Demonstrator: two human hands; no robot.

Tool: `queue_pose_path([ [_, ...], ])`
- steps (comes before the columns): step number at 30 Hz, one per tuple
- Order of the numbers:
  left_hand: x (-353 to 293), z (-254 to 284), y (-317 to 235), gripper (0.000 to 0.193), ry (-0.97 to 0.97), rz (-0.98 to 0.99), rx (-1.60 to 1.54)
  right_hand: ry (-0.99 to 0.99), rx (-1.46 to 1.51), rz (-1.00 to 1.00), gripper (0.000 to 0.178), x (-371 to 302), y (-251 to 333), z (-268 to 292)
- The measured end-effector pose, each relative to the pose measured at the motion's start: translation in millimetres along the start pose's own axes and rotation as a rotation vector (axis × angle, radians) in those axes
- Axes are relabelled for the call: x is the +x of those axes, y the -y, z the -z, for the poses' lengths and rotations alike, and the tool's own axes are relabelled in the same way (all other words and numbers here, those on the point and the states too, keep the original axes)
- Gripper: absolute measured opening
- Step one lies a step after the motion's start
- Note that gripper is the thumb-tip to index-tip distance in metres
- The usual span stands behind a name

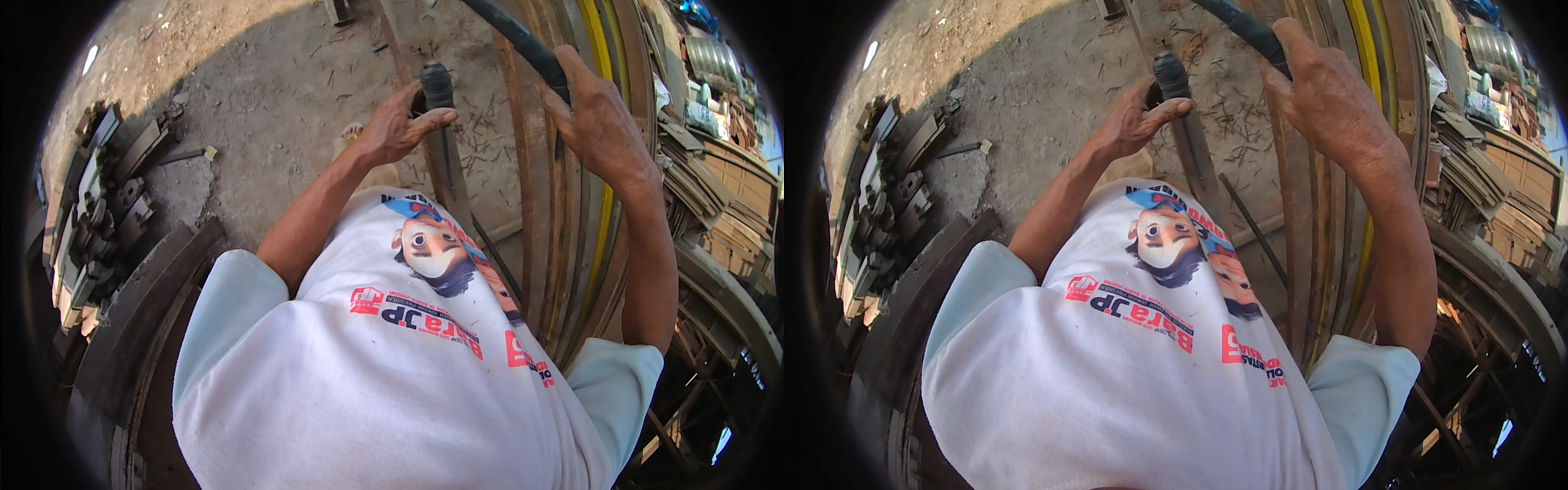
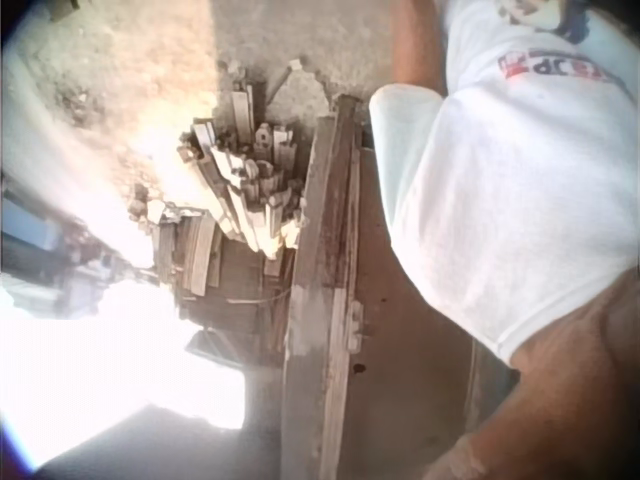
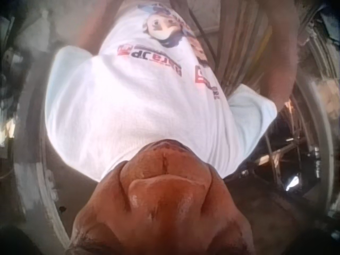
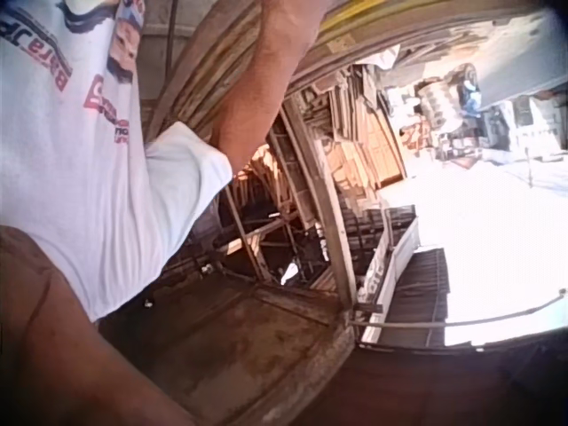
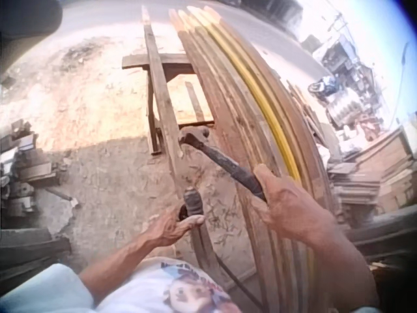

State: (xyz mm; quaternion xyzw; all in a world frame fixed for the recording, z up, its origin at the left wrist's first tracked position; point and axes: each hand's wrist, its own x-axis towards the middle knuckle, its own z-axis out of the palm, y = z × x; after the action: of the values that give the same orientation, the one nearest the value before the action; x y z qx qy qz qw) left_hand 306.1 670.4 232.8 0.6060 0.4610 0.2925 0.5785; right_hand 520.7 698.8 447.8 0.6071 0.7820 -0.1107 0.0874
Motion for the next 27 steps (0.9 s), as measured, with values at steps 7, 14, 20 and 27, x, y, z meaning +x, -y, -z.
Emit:
queue_pose_path([
  [7,-1.9,-0.6,3.7,0.064,0.086,0.113,-0.12,-0.044,-0.052,0.079,0.041,36.6,-10.4,38.3],
  [14,1.9,-3.1,15.1,0.07,0.055,0.099,-0.115,0.183,-0.142,0.006,0.041,38.8,1.5,16.5],
  [20,1.8,-5.1,10.7,0.074,0.051,0.113,-0.152,0.097,-0.198,0.164,0.039,46.1,-16.0,27.4],
  [27,-2.5,-8.8,20.5,0.066,0.101,0.128,-0.271,-0.264,0.146,0.061,0.03,51.6,5.1,6.4],
])
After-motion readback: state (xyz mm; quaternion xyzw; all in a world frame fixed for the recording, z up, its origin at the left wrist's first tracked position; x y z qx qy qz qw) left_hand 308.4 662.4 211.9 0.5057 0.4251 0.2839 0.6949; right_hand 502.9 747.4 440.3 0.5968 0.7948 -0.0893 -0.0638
